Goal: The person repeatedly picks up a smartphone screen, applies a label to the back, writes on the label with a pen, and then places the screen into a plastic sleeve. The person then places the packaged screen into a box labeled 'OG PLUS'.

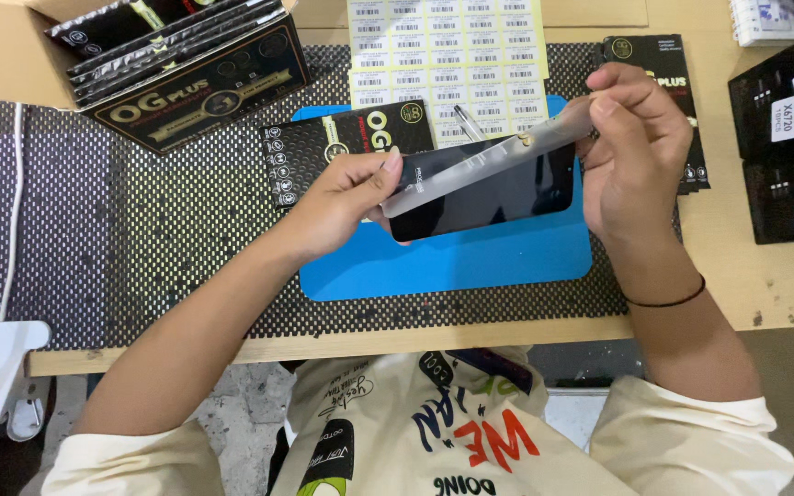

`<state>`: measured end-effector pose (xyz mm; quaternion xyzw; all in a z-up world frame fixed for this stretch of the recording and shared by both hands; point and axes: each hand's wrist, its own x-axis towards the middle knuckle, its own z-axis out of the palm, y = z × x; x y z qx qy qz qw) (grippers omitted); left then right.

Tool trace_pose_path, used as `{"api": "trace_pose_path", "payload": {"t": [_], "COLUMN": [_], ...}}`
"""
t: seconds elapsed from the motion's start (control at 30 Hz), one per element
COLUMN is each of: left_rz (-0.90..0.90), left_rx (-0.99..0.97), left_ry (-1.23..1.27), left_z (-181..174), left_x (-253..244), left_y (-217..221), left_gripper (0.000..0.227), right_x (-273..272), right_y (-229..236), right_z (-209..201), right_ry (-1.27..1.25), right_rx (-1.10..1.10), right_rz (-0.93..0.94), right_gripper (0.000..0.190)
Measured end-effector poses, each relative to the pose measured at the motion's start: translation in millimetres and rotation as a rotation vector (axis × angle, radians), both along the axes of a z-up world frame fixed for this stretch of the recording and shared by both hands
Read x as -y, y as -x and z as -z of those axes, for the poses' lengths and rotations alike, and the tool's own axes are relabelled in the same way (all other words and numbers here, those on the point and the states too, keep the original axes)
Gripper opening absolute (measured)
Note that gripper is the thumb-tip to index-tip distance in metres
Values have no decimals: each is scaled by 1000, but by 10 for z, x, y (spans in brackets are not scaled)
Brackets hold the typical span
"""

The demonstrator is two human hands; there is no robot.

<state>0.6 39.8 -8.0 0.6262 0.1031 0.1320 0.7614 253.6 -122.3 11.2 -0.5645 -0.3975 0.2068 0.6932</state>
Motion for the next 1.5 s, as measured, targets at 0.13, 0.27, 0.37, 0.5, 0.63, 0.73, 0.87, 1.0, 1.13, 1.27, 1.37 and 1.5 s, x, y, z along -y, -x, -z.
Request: {"api": "trace_pose_path", "payload": {"t": [0.13,0.27,0.37,0.5,0.63,0.73,0.87,1.0,1.13,1.27,1.37,1.5], "left_rz": [18,-48,-101,-278,-370,-466,-523,-524,-504,-526,-487,-463], "left_rx": [18,25,-3,-21,-6,13,3,25,-10,117,123,131], "left_ry": [-46,-148,-311,-497,-484,-456,-378,-260,-51,65,108,126], "left_z": [71,97,0,-82,-88,-59,-95,-87,21,93,256,218], "left_x": [-31,-37,17,108,161,176,209,248,213,246,272,366], "left_y": [9,-1,-11,-27,-44,-58,-64,-52,-75,-114,-148,-179], "left_gripper": [43,42,42,40,41,37,42,41,54,49,51,47], "right_x": [53,62,48,15,-5,-41,-100,-207,-240,-212,-190,-193], "right_y": [-22,-12,37,100,70,50,0,-70,-116,26,396,642], "right_z": [18,22,-12,-57,-19,4,38,142,124,194,143,121], "right_ry": [1,-56,-76,-112,-116,-116,-31,76,96,-58,-17,21], "right_rx": [56,92,131,203,179,200,155,101,0,551,727,904], "right_rz": [9,-34,-18,51,50,63,79,148,268,117,-109,-296], "right_gripper": [11,11,8,7,7,3,3,6,8,9,22,29]}}
